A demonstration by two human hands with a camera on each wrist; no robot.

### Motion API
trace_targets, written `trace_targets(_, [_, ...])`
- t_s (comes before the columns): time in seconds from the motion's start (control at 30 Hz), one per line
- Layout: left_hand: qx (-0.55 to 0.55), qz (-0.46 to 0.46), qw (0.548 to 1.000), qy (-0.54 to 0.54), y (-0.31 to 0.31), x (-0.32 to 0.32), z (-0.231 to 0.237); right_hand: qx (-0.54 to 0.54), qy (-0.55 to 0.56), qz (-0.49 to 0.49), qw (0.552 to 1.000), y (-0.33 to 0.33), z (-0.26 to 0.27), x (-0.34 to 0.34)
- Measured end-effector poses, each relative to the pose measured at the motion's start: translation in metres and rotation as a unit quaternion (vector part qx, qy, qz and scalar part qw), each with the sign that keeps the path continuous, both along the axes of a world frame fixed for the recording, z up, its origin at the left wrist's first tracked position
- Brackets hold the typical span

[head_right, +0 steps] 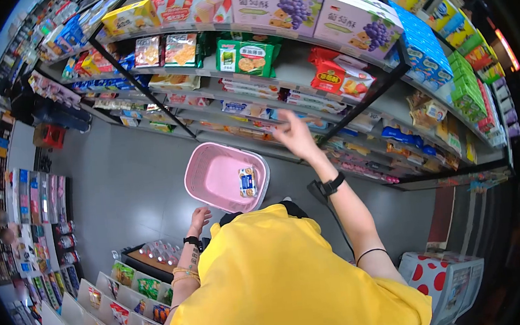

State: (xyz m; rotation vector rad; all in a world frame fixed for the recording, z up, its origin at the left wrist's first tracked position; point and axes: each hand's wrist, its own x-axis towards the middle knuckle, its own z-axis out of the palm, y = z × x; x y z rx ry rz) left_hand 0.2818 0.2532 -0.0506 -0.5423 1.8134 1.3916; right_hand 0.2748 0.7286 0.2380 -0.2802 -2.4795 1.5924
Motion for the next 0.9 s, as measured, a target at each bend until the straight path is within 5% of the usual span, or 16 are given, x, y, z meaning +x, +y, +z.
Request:
trace_targets(0.13, [-0.048, 0.028, 0.998, -0.039, -0.034, 0.026, -0.016, 0.107, 0.164, -0.076, 0.978, 0.013, 0.037, -0.081])
trace_targets(0.2, [-0.049, 0.076, 0.995, -0.045, -0.054, 0.044, -0.031, 0.218, 0.119, -0.143, 0.958, 0.022, 0.037, -0.119])
trace_targets(0.27, [-0.043, 0.119, 0.991, -0.052, -0.069, 0.062, -0.041, 0.155, 0.075, -0.181, 0.968, 0.039, 0.021, -0.159])
trace_targets(0.33, [-0.033, 0.154, 0.986, -0.062, -0.081, 0.085, -0.047, -0.001, 0.046, -0.079, 0.996, 0.049, 0.024, -0.184])
trace_targets(0.37, [-0.02, 0.181, 0.981, -0.063, -0.087, 0.099, -0.051, -0.01, 0.023, -0.103, 0.994, 0.055, 0.015, -0.195])
trace_targets(0.63, [0.04, 0.319, 0.935, -0.147, -0.133, 0.206, -0.132, 0.043, 0.013, -0.247, 0.968, 0.025, -0.001, -0.221])
trace_targets(0.9, [-0.02, 0.301, 0.947, -0.111, -0.136, 0.188, -0.119, 0.05, 0.001, -0.317, 0.947, 0.014, 0.013, -0.217])
